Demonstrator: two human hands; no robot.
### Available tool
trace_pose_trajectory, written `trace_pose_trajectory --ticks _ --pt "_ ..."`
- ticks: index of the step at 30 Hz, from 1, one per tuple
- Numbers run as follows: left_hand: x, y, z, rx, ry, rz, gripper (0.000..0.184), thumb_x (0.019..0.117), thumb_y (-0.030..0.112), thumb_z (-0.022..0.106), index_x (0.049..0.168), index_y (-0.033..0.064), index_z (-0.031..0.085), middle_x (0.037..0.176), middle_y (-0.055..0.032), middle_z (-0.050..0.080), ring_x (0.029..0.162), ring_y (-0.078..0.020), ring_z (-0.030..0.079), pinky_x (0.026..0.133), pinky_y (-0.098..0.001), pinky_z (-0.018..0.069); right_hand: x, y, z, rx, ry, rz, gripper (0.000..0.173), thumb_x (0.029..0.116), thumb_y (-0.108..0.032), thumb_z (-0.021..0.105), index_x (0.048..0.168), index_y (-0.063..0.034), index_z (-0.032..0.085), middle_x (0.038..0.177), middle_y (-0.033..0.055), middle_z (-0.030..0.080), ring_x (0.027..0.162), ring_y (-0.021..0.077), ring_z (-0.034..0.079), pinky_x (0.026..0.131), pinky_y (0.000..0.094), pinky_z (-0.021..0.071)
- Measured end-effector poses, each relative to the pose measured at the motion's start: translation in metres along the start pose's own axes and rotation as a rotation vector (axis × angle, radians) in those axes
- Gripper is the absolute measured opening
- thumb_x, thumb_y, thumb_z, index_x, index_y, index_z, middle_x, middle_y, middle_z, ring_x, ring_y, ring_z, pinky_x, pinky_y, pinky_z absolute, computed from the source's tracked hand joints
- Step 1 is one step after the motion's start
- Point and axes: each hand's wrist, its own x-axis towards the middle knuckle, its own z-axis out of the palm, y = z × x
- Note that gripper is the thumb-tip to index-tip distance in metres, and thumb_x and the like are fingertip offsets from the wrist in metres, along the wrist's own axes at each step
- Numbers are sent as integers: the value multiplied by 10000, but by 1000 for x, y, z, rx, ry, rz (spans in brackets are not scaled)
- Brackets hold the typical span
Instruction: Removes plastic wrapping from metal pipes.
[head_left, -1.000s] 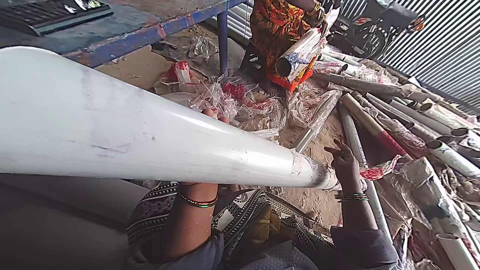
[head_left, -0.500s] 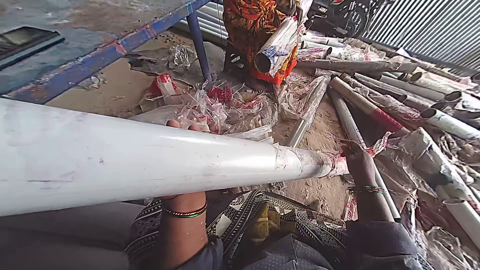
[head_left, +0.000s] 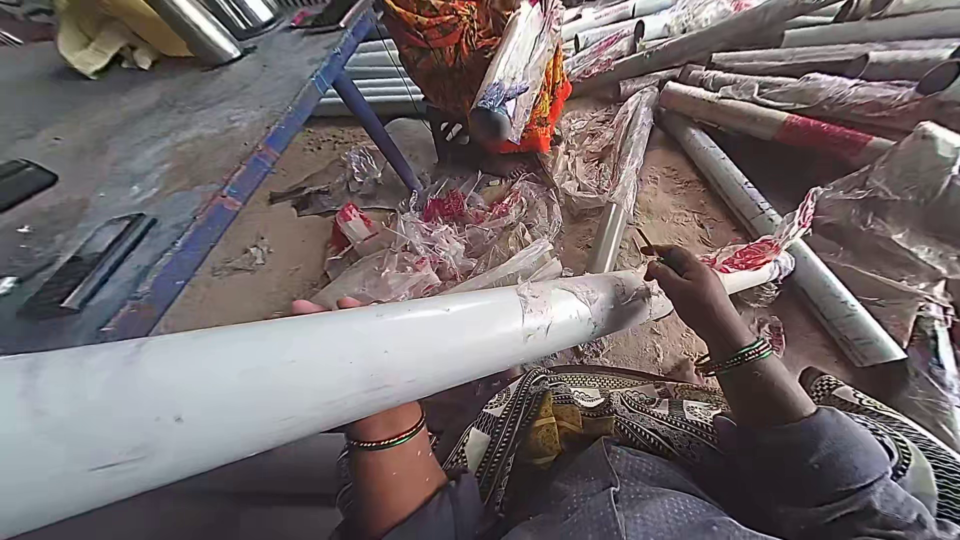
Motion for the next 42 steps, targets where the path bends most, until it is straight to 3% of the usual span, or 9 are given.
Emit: trace_pose_trajectory --ticks 10,14,17,22,24,28,34,39,42 --pt "-30 33 8 -228 -73 -221 388 990 337 563 1201 27 664 1212 -168 700 1150 -331 676 1003 -460 537 -42 -3 -2 -34 -146 -171 264 1075 -197 540 1260 -88 694 873 49 689 726 147 602 709 401 498" --pt "-93 65 -14 347 -18 -158 362 1012 429 517 1188 168 695 1126 -24 746 1082 -128 701 927 -329 575 -55 0 -12 -78 -164 -182 262 1078 -207 539 1252 -91 697 901 77 708 770 201 643 744 471 508" --pt "-134 90 -24 740 51 -88 226 1048 305 502 1104 229 706 1060 77 754 1036 -15 688 900 -236 565 -64 3 -21 -98 -144 -193 261 1083 -200 527 1233 -81 703 863 76 687 717 198 603 683 460 479" --pt "-143 117 -25 862 343 -100 339 1081 142 213 1139 122 546 979 62 703 964 -47 680 859 -284 573 -73 13 -29 -106 -101 -217 250 1081 -188 522 1200 -81 713 855 67 682 714 187 594 679 463 470" --pt "-146 130 -42 899 324 -67 306 1085 175 292 1145 151 591 1013 64 736 994 -49 697 875 -286 586 -75 17 -30 -108 -94 -233 246 1081 -192 518 1180 -84 715 849 59 673 709 179 583 671 461 462" --pt "-163 145 -51 1148 383 -142 301 1032 -11 331 1308 15 448 1118 41 624 1053 4 610 939 -223 515 -78 18 -29 -134 -121 -212 260 1086 -218 511 1194 -90 710 887 70 690 749 198 604 697 485 456" --pt "-164 159 -52 1539 550 -416 391 1014 -44 440 1398 -102 392 1251 -160 542 1076 -130 580 908 -290 526 -85 21 -21 -158 -196 -242 256 1085 -219 511 1196 -100 709 803 21 678 657 154 572 639 442 456" --pt "-157 171 -9 1843 384 -1053 300 1061 59 471 1290 -123 534 1103 -224 641 869 -197 663 789 -351 572 -92 18 -24 -198 -234 -275 241 1079 -235 524 1181 -125 712 802 3 694 658 153 594 631 453 463" --pt "-153 177 14 1874 232 -1428 374 1080 218 489 1334 -47 558 1139 -231 673 946 -281 700 833 -431 576 -96 19 -33 -200 -194 -302 234 1076 -253 521 1135 -127 710 792 -3 683 656 147 589 619 449 448"
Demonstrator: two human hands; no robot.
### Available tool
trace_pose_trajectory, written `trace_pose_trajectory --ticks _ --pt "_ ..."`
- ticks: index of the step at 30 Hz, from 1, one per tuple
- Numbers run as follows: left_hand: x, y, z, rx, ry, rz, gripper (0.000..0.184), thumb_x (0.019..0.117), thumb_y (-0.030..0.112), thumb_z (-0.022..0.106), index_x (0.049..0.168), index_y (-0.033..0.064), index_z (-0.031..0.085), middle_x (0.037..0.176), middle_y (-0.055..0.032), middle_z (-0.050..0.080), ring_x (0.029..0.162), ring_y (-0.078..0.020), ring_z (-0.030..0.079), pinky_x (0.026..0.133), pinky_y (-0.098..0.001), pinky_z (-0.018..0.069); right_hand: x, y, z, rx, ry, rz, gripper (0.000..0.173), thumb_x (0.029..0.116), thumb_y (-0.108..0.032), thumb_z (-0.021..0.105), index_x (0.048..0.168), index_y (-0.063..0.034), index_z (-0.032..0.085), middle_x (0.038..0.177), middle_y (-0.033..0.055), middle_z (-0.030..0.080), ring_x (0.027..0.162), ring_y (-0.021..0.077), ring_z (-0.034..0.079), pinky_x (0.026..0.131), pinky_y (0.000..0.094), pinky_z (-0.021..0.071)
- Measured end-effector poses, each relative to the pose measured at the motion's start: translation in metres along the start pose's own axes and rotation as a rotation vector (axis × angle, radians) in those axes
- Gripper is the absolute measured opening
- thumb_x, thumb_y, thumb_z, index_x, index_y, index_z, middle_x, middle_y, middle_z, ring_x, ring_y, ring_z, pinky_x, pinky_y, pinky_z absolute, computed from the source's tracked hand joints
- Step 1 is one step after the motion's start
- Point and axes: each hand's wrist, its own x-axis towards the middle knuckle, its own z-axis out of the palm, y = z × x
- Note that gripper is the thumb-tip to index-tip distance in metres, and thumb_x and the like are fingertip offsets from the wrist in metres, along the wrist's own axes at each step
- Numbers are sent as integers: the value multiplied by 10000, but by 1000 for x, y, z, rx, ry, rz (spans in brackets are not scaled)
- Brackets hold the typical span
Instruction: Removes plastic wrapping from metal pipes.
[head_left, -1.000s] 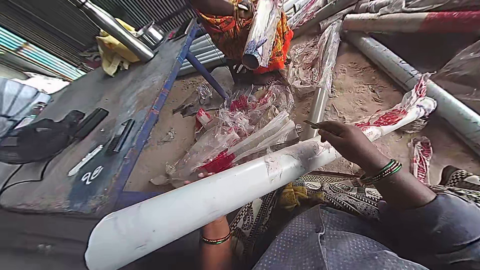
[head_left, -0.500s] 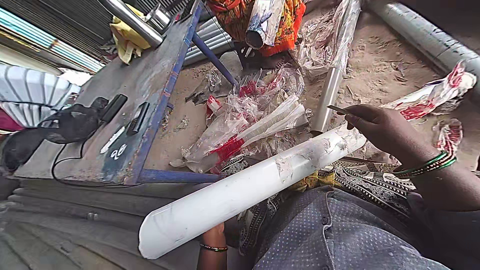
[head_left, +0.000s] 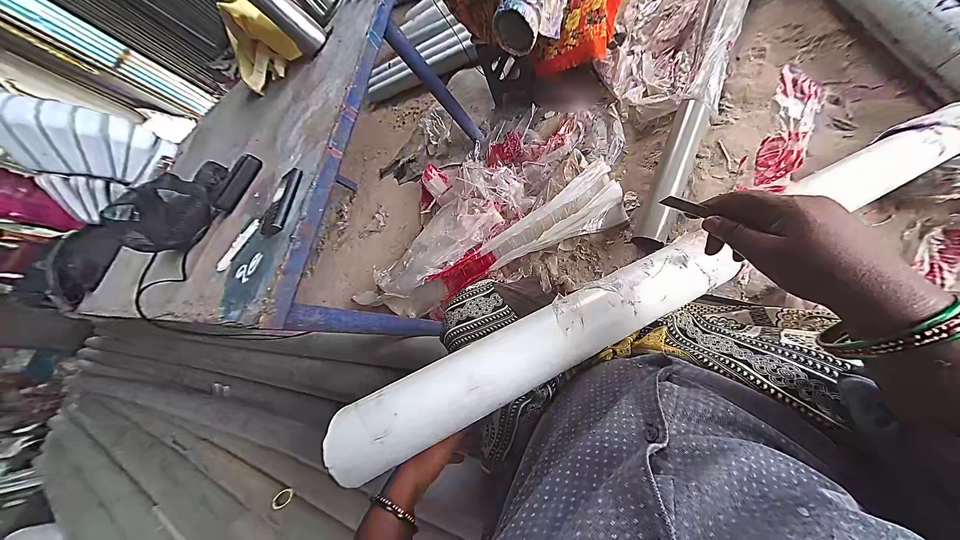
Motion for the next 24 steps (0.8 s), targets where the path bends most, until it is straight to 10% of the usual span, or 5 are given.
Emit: trace_pose_trajectory --ticks 5,9,15,21,24 --pt "-32 21 -7 394 -391 337 455 1052 337 481 1277 -27 637 1212 -197 669 1109 -282 660 987 -490 516 -15 3 -10 1 73 -16 260 1075 -252 501 1171 -131 709 816 -1 680 665 136 580 622 446 447" --pt "-57 55 -10 584 -353 716 558 1025 460 485 1340 25 639 1262 -176 681 1164 -303 658 1021 -523 490 -24 17 -15 0 131 -39 303 1073 -300 488 1175 -121 711 823 29 692 644 175 593 592 475 458" --pt "-62 119 -15 567 -80 1287 422 1035 491 491 1141 143 705 974 12 713 915 -29 656 832 -185 537 -22 48 -14 44 146 -27 375 1069 -415 447 1201 -165 694 836 18 698 653 182 608 593 493 470" --pt "-31 186 12 917 24 1313 295 968 313 626 1149 102 725 1125 -127 705 1073 -332 679 866 -541 546 -17 46 -3 -24 61 43 297 1098 -278 482 1196 -113 709 855 94 718 677 289 649 610 574 479" --pt "-11 207 20 1014 -116 1260 285 953 270 673 1165 88 725 1155 -132 689 1125 -335 648 919 -546 520 -13 38 7 -9 -26 62 248 1085 -187 513 1191 -83 711 846 95 714 682 276 644 625 559 477"
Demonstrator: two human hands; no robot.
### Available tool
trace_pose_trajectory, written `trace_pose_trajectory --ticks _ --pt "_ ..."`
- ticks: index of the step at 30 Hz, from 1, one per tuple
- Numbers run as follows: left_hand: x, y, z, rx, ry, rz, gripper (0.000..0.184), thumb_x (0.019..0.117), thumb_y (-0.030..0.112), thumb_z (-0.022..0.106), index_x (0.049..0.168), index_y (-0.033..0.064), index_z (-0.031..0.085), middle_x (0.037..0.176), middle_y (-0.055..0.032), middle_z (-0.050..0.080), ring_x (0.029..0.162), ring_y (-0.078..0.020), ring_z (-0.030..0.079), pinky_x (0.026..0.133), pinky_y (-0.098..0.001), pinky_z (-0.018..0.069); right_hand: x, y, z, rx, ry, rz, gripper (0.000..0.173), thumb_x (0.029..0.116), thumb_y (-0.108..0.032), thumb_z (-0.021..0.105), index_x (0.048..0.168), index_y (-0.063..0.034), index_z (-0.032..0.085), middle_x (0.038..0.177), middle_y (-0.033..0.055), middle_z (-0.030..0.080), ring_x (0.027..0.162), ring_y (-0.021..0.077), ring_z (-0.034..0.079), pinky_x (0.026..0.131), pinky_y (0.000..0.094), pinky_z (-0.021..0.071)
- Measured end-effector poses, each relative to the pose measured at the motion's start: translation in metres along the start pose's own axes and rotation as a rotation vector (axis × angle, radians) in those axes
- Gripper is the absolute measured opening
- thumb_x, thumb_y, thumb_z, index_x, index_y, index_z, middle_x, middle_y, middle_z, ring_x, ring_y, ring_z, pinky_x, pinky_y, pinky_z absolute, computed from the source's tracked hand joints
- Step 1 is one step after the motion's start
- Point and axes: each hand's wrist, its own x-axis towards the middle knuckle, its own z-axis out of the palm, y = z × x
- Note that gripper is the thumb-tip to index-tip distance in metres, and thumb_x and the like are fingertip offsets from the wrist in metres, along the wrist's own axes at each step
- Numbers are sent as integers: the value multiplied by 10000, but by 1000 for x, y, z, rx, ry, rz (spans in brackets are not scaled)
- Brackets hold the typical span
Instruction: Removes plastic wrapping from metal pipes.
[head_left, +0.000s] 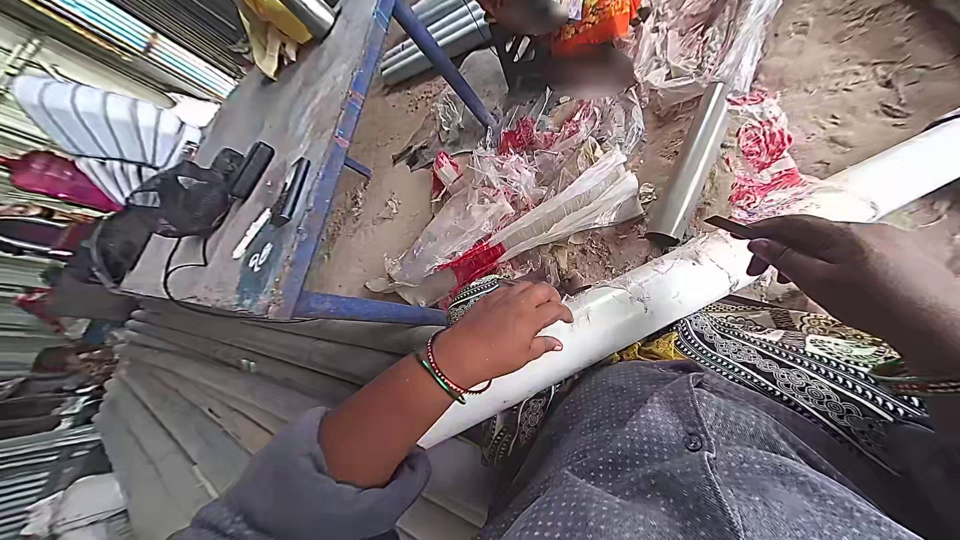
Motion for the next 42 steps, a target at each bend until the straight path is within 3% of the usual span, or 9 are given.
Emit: trace_pose_trajectory --ticks 3,6,9,14,22,25,28,33,42 --pt "18 -12 0 -47 -47 25 324 916 292 728 1153 71 723 1160 -136 675 1118 -324 634 924 -526 510 6 1 16 -3 -95 -12 203 1065 -162 547 1139 -91 722 784 60 697 649 240 631 602 535 475" --pt "30 -23 4 -98 -93 27 416 846 373 793 1119 68 720 1169 -133 667 1126 -312 623 923 -523 503 11 3 30 -8 -203 -9 214 1062 -180 553 1175 -125 727 808 22 712 695 213 658 646 528 504" --pt "39 -27 10 -166 -176 -6 488 812 432 814 1100 54 701 1153 -133 664 1104 -296 621 907 -510 500 14 0 42 -9 -250 -2 210 1057 -170 567 1178 -113 728 822 50 719 720 247 669 667 550 500" --pt "43 -34 27 -265 -149 -10 408 889 412 746 1048 44 676 1089 -126 645 995 -262 632 821 -469 520 19 0 59 -15 -295 33 224 1059 -205 569 1181 -119 736 860 89 727 793 296 689 706 579 503" --pt "42 -39 26 -251 -149 46 228 985 280 635 1072 78 693 1116 -96 655 964 -227 661 789 -435 552 22 3 64 -3 -240 53 232 1066 -217 552 1160 -102 731 796 82 700 722 279 662 649 559 484" --pt "39 -38 19 -249 -190 21 231 985 285 618 1113 112 702 1162 -72 664 998 -210 663 815 -444 550 22 3 64 -1 -250 63 233 1067 -211 555 1173 -96 727 826 88 720 761 288 688 691 579 506" --pt "37 -37 16 -279 -226 5 325 926 347 715 1151 114 686 1197 -71 646 1039 -208 644 837 -444 541 22 3 64 -8 -249 61 232 1068 -201 549 1169 -88 725 824 101 714 761 302 684 683 585 499" --pt "38 -46 17 -197 -145 104 183 966 220 638 1078 123 745 1142 -47 718 1088 -206 674 929 -458 529 22 3 64 -12 -242 49 232 1066 -196 555 1172 -81 726 830 120 719 763 320 691 690 590 505" --pt "40 -58 30 -49 84 373 179 948 158 591 898 123 760 987 -42 753 994 -224 719 876 -436 556 24 1 63 -31 -256 75 228 1068 -202 555 1176 -89 721 823 119 715 756 320 685 690 587 499"
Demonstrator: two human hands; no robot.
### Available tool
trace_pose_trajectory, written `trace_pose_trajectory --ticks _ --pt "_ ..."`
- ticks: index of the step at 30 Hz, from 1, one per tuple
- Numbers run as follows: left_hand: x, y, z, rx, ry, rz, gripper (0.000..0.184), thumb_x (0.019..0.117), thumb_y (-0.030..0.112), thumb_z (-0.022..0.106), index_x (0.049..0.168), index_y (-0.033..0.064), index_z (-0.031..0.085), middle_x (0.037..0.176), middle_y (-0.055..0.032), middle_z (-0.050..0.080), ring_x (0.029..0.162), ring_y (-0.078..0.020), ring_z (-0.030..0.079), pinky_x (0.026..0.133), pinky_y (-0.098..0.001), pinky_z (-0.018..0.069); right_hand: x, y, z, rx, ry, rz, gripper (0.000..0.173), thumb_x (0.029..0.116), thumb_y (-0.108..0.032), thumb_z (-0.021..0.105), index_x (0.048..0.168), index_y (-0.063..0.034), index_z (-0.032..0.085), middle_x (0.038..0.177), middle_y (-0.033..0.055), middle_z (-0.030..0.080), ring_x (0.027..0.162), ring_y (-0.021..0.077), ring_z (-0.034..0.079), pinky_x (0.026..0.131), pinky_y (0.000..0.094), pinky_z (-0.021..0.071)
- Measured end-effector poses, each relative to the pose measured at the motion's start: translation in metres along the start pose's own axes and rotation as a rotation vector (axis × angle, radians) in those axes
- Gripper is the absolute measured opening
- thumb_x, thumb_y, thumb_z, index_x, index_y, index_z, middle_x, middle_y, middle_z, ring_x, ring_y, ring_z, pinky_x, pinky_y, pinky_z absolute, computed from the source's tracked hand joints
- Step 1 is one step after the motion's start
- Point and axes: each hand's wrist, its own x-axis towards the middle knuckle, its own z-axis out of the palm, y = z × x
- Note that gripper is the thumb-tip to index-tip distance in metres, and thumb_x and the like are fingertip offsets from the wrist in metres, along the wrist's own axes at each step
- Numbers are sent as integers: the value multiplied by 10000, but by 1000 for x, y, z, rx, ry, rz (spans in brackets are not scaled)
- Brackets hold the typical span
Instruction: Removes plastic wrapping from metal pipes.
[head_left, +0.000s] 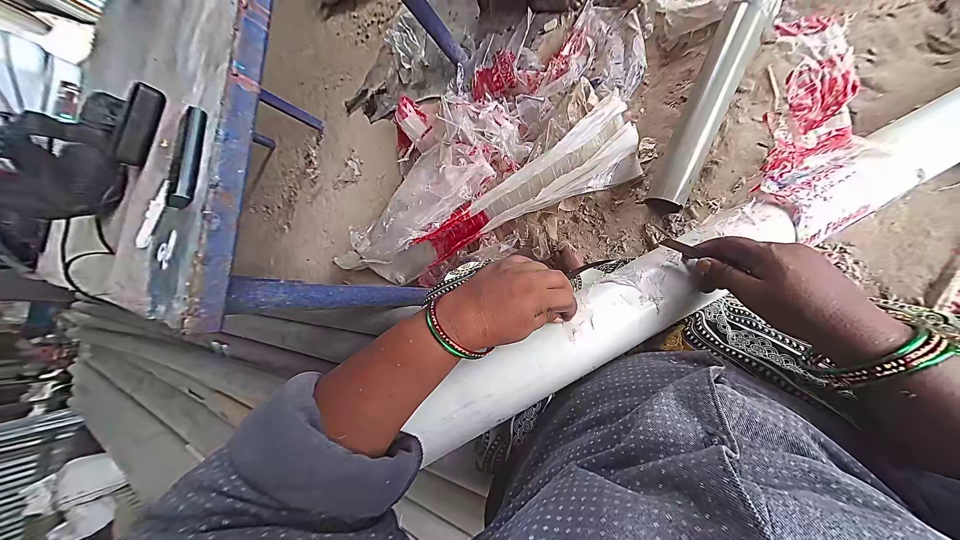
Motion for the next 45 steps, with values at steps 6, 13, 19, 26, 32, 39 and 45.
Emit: trace_pose_trajectory --ticks 6,13,19,26,32,39,45 --pt "3 -1 9 133 42 61 197 953 105 548 915 121 741 999 -91 713 1005 -282 693 811 -437 562 0 1 -1 4 0 -1 240 1072 -213 546 1189 -96 720 836 106 723 765 311 695 697 585 510" --pt "5 -3 7 79 89 45 273 1006 212 516 936 102 755 979 -82 725 1004 -264 696 830 -429 559 0 1 -1 -10 -20 8 239 1073 -218 546 1185 -89 713 815 101 716 750 299 689 688 572 506" --pt "-3 -7 -2 93 58 53 226 953 220 581 933 144 793 980 -33 754 1003 -223 705 862 -409 550 1 0 -1 -21 -21 14 244 1075 -230 545 1179 -89 715 828 116 724 768 329 701 699 598 510" --pt "1 -3 -1 187 40 108 246 965 192 547 873 130 767 964 -40 753 1055 -254 697 874 -440 546 1 1 -1 -18 -16 9 240 1076 -221 543 1182 -88 712 825 118 721 765 327 695 695 592 506" --pt "1 5 12 248 49 69 183 929 74 527 881 63 703 1009 -114 717 1054 -297 690 843 -437 558 2 2 -1 -39 -27 -2 256 1078 -227 538 1215 -89 705 828 139 713 767 357 693 691 606 505" --pt "3 1 13 228 78 30 200 964 113 527 909 69 714 1010 -112 713 1036 -302 693 841 -457 565 3 2 -1 -32 -24 14 252 1080 -226 533 1209 -106 714 836 117 726 781 335 701 700 601 507" --pt "-2 3 -4 41 -43 -48 216 945 250 596 1002 150 779 1047 -49 727 1056 -251 680 876 -456 540 2 0 -2 -32 -34 30 259 1081 -227 534 1220 -96 708 825 119 721 766 337 693 696 592 508"
